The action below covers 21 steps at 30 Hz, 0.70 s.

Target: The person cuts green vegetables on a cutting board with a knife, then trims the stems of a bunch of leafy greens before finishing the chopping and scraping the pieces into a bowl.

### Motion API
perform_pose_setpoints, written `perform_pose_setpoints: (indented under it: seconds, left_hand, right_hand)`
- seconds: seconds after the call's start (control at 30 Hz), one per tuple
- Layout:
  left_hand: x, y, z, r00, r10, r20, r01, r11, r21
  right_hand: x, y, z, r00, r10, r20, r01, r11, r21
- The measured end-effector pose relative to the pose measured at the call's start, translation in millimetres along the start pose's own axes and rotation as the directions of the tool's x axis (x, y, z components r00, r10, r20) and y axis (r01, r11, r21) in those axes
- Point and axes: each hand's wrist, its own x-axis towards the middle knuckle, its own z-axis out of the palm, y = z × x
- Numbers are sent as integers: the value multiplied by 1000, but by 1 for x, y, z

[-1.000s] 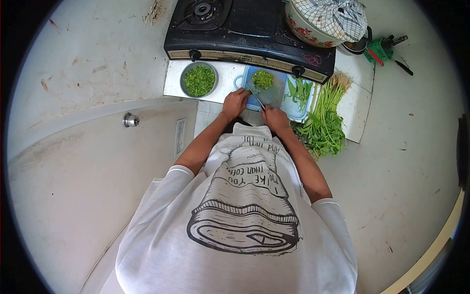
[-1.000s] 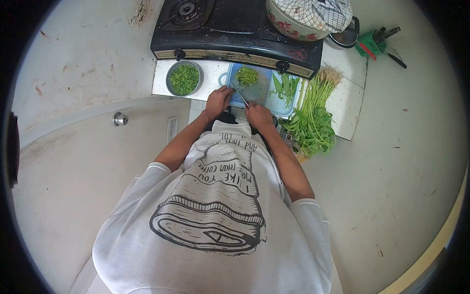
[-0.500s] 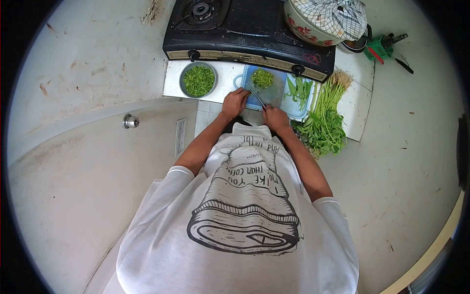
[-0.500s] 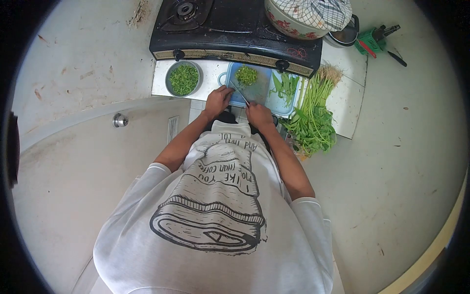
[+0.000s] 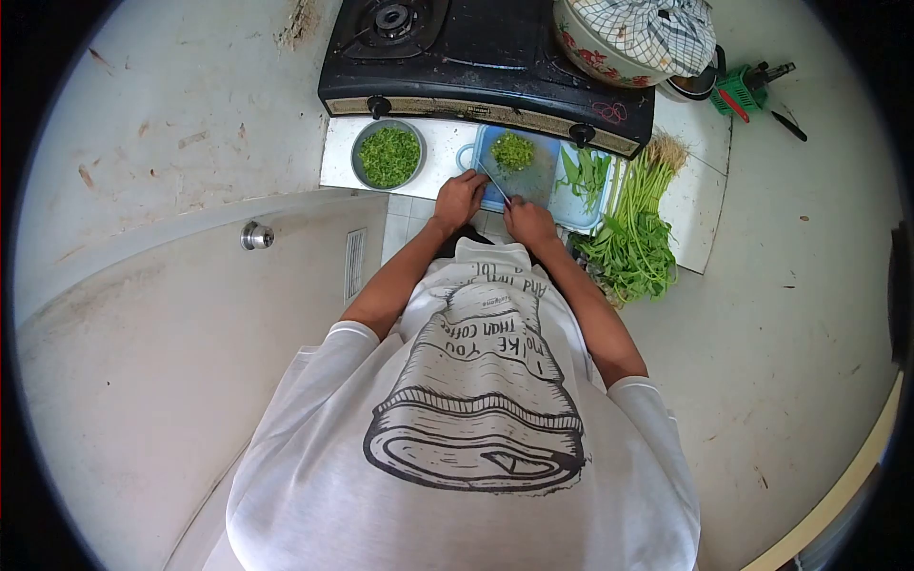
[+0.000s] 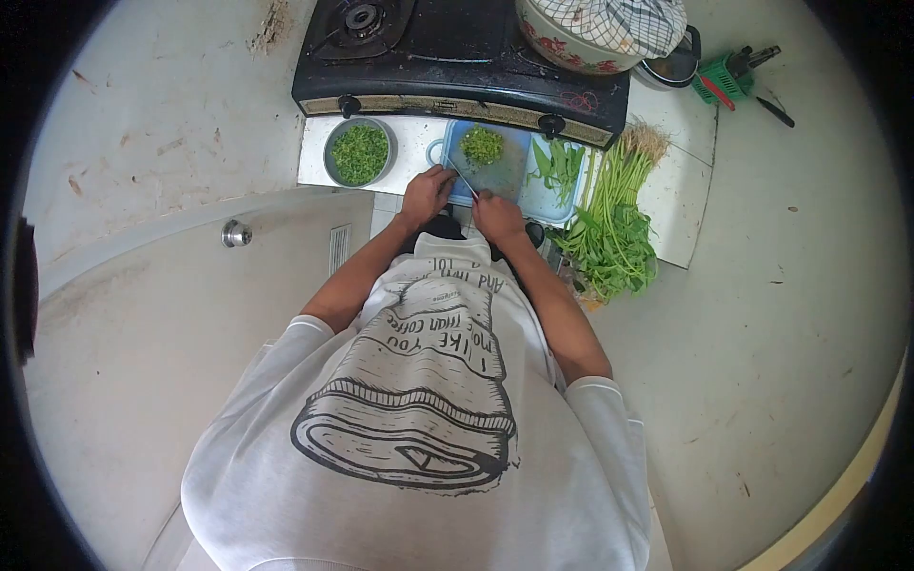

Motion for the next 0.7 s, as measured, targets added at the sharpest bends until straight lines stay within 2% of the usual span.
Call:
perform_pose_setpoints:
  seconds: [0.1, 0.3, 0.7]
  left_hand:
    - [0, 0, 1, 1000, -16, 12, 16, 1000, -3]
    - [0, 1, 0, 1000, -23, 5, 23, 999, -25]
    - [1, -1, 0, 1000, -26, 14, 26, 999, -36]
  right_hand:
    - [5, 3, 5, 998, -44, -51, 46, 999, 28]
    - [-12, 13, -1, 999, -3, 34, 3, 1000, -8]
    - [-10, 8, -4, 1000, -15, -10, 15, 1000, 13]
